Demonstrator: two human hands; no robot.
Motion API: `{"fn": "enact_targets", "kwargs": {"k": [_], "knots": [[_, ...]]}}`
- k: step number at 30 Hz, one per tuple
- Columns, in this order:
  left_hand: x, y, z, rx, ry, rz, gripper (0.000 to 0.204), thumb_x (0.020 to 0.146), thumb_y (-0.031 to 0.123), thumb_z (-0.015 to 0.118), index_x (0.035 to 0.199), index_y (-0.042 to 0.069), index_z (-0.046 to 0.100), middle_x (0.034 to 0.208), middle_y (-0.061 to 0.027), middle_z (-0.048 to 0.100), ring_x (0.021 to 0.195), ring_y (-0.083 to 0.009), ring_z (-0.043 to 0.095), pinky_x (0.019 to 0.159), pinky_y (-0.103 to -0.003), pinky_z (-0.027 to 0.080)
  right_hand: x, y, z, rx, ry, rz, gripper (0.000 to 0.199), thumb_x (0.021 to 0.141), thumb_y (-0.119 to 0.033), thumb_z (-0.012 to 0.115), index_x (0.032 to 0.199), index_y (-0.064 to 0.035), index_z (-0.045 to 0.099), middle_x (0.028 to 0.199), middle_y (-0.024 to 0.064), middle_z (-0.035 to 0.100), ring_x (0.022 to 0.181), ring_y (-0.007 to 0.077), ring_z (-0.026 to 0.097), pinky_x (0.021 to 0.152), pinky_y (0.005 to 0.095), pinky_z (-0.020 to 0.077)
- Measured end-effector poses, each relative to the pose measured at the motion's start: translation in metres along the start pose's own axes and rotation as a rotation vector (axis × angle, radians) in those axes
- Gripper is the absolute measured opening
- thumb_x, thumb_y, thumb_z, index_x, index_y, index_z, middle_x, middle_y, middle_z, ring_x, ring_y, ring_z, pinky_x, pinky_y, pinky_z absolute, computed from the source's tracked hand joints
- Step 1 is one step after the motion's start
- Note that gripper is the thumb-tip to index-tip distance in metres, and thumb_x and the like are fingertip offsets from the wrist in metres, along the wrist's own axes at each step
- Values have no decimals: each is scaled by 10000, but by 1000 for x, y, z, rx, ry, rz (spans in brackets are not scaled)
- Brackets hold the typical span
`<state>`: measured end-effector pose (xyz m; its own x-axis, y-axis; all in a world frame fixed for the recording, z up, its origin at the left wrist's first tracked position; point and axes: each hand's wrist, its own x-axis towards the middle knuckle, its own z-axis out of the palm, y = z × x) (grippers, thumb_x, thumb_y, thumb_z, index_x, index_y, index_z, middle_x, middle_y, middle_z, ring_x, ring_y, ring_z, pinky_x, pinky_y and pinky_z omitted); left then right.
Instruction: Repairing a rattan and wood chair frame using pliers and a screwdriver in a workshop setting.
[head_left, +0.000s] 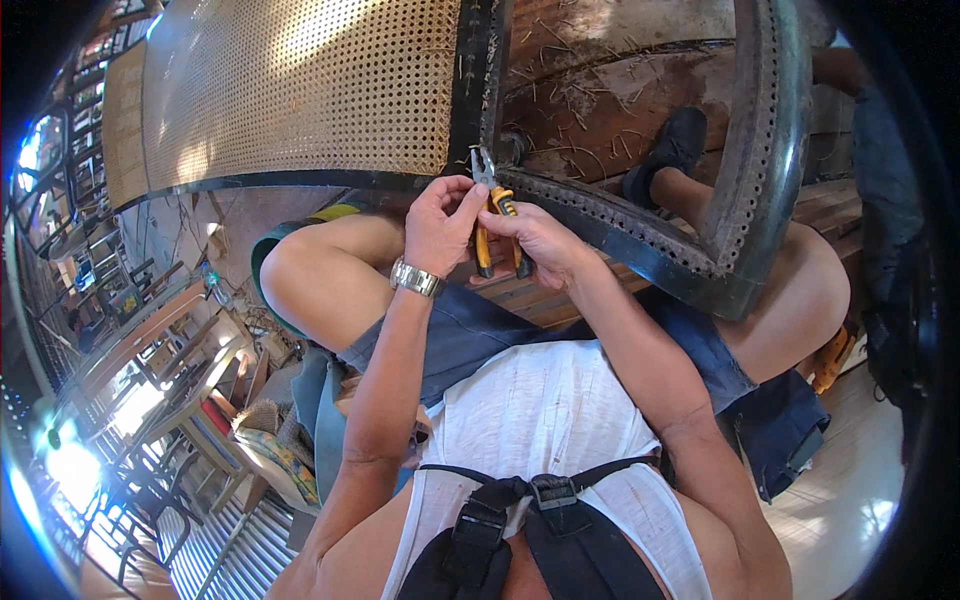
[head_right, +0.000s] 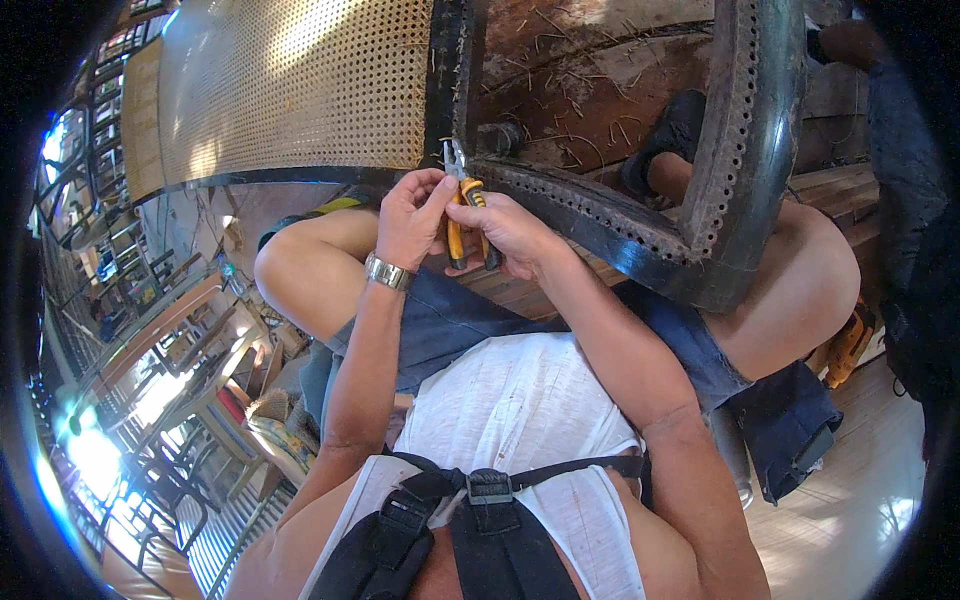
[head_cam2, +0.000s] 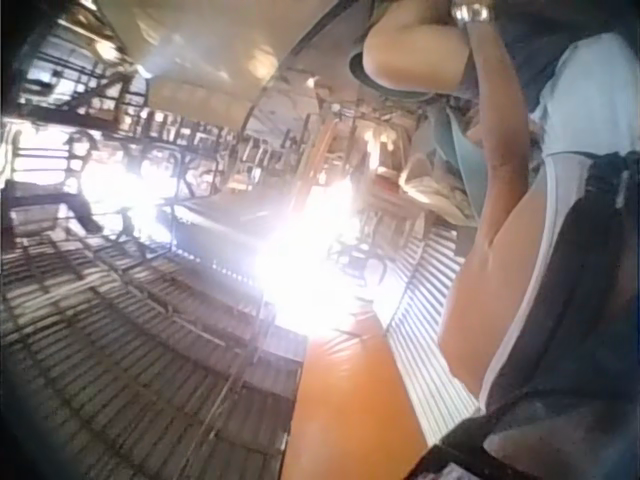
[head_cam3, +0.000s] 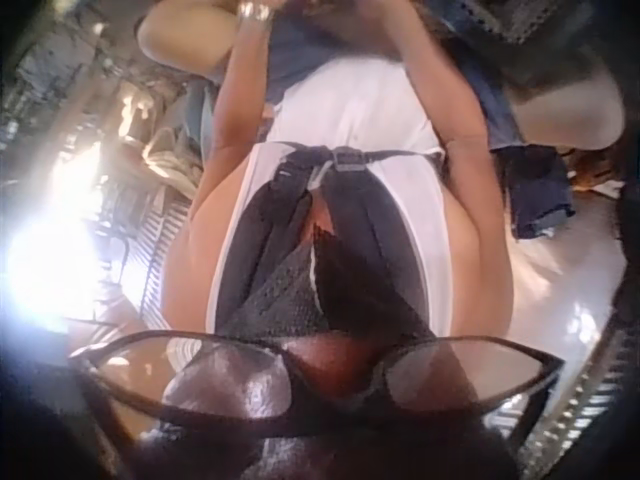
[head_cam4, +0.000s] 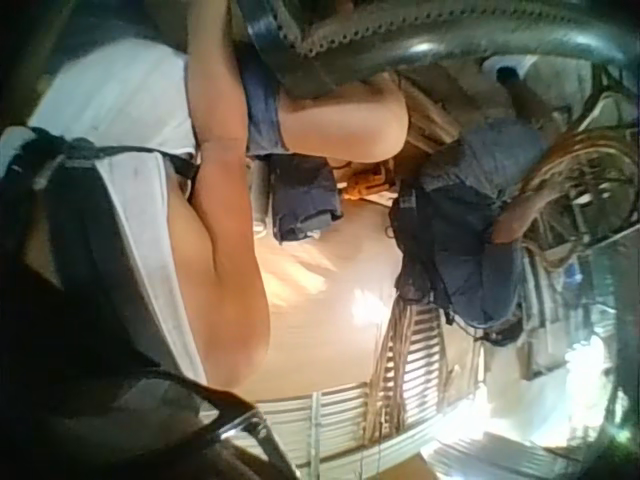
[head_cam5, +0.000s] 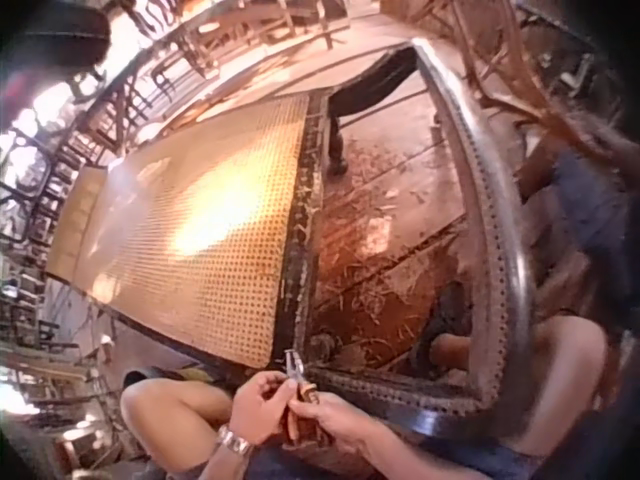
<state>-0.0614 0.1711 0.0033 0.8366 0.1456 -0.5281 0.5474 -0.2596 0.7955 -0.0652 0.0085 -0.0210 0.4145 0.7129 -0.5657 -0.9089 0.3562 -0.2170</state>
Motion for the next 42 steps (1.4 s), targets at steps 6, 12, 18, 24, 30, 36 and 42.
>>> {"fn": "enact_targets", "kwargs": {"k": [6,12,18,24,30,36,42], "knots": [[5,-8,0,9,9,-10,285,946,200,747,1112,-13,657,936,-66,718,823,-92,638,735,-253,535,-1,-2,6,98,0,-8,353,1052,-343,561,1207,-26,561,968,96,668,809,182,699,766,434,662],[0,5,10,-48,17,-134,294,971,230,717,1125,-6,635,897,-58,697,604,-78,593,515,-239,496,8,10,-9,-62,10,-60,404,1057,-437,534,1080,-41,606,835,80,668,691,174,680,584,310,556],[3,-1,5,-170,-38,-171,283,987,251,699,1133,17,635,828,-4,669,488,-52,520,458,-203,432,7,4,1,46,19,-21,398,1056,-421,548,954,-37,572,771,55,597,622,145,610,534,302,494],[8,-6,-28,-659,-137,-226,436,1063,390,517,1168,-21,617,971,-157,702,888,-245,670,824,-381,554,3,15,17,-746,17,-569,328,1017,-318,618,934,-2,595,788,90,617,631,127,599,535,307,486],[-33,28,-25,-882,-246,-162,423,1072,399,507,1198,8,608,1026,-157,703,983,-263,659,906,-397,538,-21,12,27,-513,-48,-315,261,1014,-258,625,1038,2,622,783,90,664,649,138,656,576,315,524],[-31,15,-28,-1044,-104,-206,293,1011,345,651,1107,69,643,1062,-93,691,1023,-240,647,931,-443,530,-23,17,20,-801,15,-188,275,1035,-286,612,1072,-13,608,798,35,631,662,104,625,591,291,521],[-5,-3,-41,-394,33,-102,155,958,220,726,1059,107,697,888,-41,704,829,-231,685,798,-378,560,-47,1,5,-1389,89,-167,300,919,-219,674,1061,44,651,975,315,691,947,475,672,835,476,542]]}}
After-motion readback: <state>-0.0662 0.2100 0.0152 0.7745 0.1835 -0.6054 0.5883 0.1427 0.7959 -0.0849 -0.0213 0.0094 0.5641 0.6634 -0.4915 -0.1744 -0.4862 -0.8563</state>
